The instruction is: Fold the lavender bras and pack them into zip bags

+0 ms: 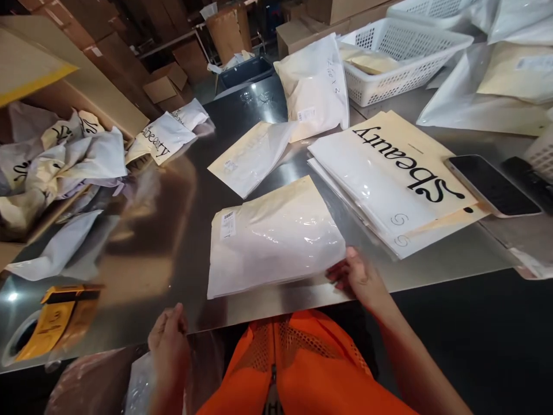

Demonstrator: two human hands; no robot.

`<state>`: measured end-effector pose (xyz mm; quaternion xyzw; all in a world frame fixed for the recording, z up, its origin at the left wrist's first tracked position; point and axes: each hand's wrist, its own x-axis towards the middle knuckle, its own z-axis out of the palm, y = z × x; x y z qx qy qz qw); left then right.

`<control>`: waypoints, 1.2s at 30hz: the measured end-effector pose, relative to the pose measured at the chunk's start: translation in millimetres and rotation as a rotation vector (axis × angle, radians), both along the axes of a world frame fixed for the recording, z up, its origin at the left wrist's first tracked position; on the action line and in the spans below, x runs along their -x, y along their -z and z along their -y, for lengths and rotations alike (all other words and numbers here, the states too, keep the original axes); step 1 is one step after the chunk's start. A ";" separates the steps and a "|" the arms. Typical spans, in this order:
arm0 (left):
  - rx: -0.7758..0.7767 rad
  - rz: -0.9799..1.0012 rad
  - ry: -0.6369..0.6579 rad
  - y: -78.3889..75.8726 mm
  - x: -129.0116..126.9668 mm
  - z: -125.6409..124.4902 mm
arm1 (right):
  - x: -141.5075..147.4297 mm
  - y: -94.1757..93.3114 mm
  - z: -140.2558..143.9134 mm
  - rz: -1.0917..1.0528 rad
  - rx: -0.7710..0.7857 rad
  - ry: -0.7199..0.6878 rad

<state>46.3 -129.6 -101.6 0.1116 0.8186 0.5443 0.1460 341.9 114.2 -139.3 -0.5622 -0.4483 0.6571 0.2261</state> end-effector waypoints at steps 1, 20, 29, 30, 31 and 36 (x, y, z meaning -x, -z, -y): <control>0.067 -0.168 0.094 -2.7 -6.3 -2.0 | 2.8 1.0 3.0 0.036 -0.054 -0.032; 0.492 -1.325 1.181 -21.4 -76.9 -138.7 | 63.1 -26.5 -0.1 -0.098 -0.494 0.300; 0.101 -0.969 0.879 -96.4 -31.4 -155.1 | 36.3 -0.3 -13.9 0.181 -0.908 0.424; 0.058 -0.914 0.862 -106.2 -25.7 -158.2 | 36.8 1.0 -8.4 0.243 -0.975 0.430; 0.031 -0.867 0.861 -114.0 -21.9 -160.9 | 39.3 1.0 -1.1 0.283 -1.028 0.358; 0.078 -0.808 1.017 -112.2 -39.0 -161.7 | 78.2 -9.6 36.0 0.073 -1.189 -0.320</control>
